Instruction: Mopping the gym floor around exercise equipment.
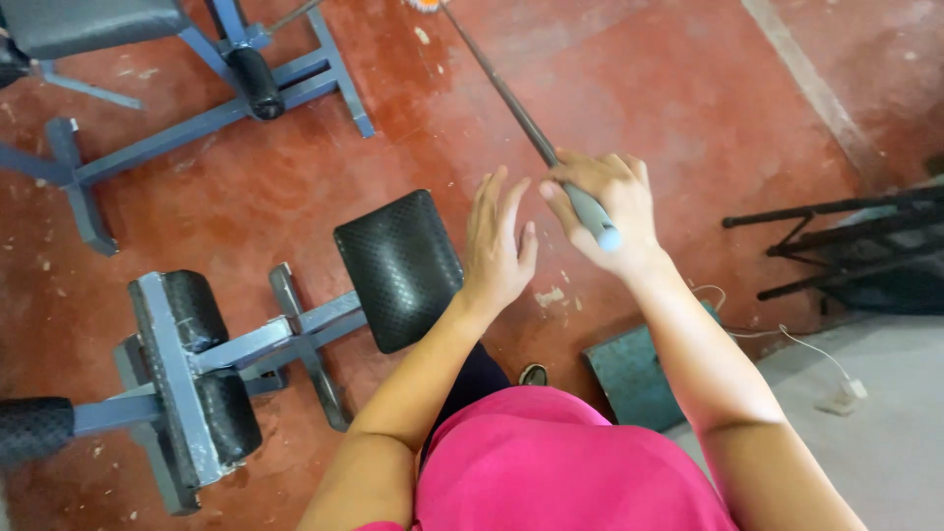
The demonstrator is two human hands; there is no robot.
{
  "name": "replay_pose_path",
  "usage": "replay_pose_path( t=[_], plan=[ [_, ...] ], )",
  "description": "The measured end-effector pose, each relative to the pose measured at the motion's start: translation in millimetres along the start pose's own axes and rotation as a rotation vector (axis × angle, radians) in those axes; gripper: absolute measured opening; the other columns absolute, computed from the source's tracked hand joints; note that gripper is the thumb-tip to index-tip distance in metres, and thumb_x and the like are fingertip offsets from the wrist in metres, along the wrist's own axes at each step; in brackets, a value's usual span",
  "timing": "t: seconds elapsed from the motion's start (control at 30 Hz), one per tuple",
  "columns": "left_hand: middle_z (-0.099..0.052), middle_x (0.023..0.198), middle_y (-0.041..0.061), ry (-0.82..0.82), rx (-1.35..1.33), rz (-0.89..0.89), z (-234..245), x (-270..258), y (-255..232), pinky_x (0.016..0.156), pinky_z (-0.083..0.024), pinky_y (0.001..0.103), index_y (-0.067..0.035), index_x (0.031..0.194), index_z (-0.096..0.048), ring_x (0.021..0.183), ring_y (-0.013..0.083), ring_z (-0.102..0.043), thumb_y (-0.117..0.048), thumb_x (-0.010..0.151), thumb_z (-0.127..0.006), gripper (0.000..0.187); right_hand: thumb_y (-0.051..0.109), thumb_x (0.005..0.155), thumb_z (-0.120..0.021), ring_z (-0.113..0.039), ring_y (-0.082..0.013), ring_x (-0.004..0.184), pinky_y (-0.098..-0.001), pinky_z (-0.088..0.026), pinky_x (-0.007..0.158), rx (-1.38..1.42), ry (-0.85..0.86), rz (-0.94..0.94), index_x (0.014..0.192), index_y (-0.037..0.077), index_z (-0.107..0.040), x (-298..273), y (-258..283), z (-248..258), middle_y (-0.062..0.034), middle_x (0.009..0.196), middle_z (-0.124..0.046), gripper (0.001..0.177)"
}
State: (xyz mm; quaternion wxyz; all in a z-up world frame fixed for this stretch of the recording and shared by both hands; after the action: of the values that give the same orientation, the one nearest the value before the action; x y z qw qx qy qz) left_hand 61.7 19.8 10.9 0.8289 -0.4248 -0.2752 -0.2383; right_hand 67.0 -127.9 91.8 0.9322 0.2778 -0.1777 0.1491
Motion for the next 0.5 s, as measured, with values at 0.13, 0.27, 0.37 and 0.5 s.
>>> replay_pose_path(
  t=[0.13,0.27,0.37,0.5],
  plan=[
    [-0.041,0.155,0.027,-0.044,-0.067,-0.090,-13,-17,-80,0.120,-0.033,0.060,-0.009,0.148,-0.049,0.146,0.0513,-0.040,-0.015,0.096,-0.062,0.054,0.028,0.103,-0.066,-0.069,-0.0418,0.095,-0.0524,-0.041,0.096,0.050,-0.030,0.121,0.100,0.012,-0.073,-62,76,112,-0.0162,0.112,-0.075,0.018],
    [-0.035,0.161,0.015,0.118,-0.214,-0.123,-35,-38,-138,0.131,-0.025,0.065,-0.019,0.156,-0.032,0.156,0.0419,-0.034,-0.035,0.107,-0.051,0.055,0.026,0.087,-0.072,-0.063,-0.0288,0.097,-0.0468,-0.043,0.104,0.079,-0.031,0.069,0.089,0.002,-0.074,-111,107,162,-0.0113,0.106,-0.075,0.023],
    [-0.051,0.132,0.010,0.064,-0.238,-0.193,-38,-24,-161,0.121,-0.031,0.057,-0.015,0.137,-0.041,0.131,0.0332,-0.051,-0.028,0.104,-0.053,0.038,0.029,0.085,-0.073,-0.065,-0.0304,0.106,-0.0409,-0.050,0.098,0.157,-0.019,0.072,0.091,0.005,-0.074,-130,99,169,-0.0083,0.106,-0.076,0.025],
    [-0.058,0.099,0.005,-0.059,-0.135,-0.225,-49,-12,-156,0.112,-0.040,0.045,-0.011,0.108,-0.043,0.100,0.0236,-0.061,-0.007,0.098,-0.060,0.021,0.036,0.082,-0.074,-0.070,-0.0275,0.103,-0.0475,-0.052,0.107,0.366,-0.040,0.179,0.097,0.005,-0.070,-132,86,161,-0.0080,0.100,-0.077,0.035]
  ],
)
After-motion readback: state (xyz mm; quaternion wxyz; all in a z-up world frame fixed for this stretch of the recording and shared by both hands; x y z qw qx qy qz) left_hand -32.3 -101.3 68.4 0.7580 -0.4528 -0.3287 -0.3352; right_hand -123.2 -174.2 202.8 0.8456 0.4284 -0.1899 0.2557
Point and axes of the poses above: each hand's wrist, its own x-axis towards the middle knuckle, its own z-axis out of the back of the hand, y = z × x, the point moved 6 cm from there along x, towards the middle knuckle
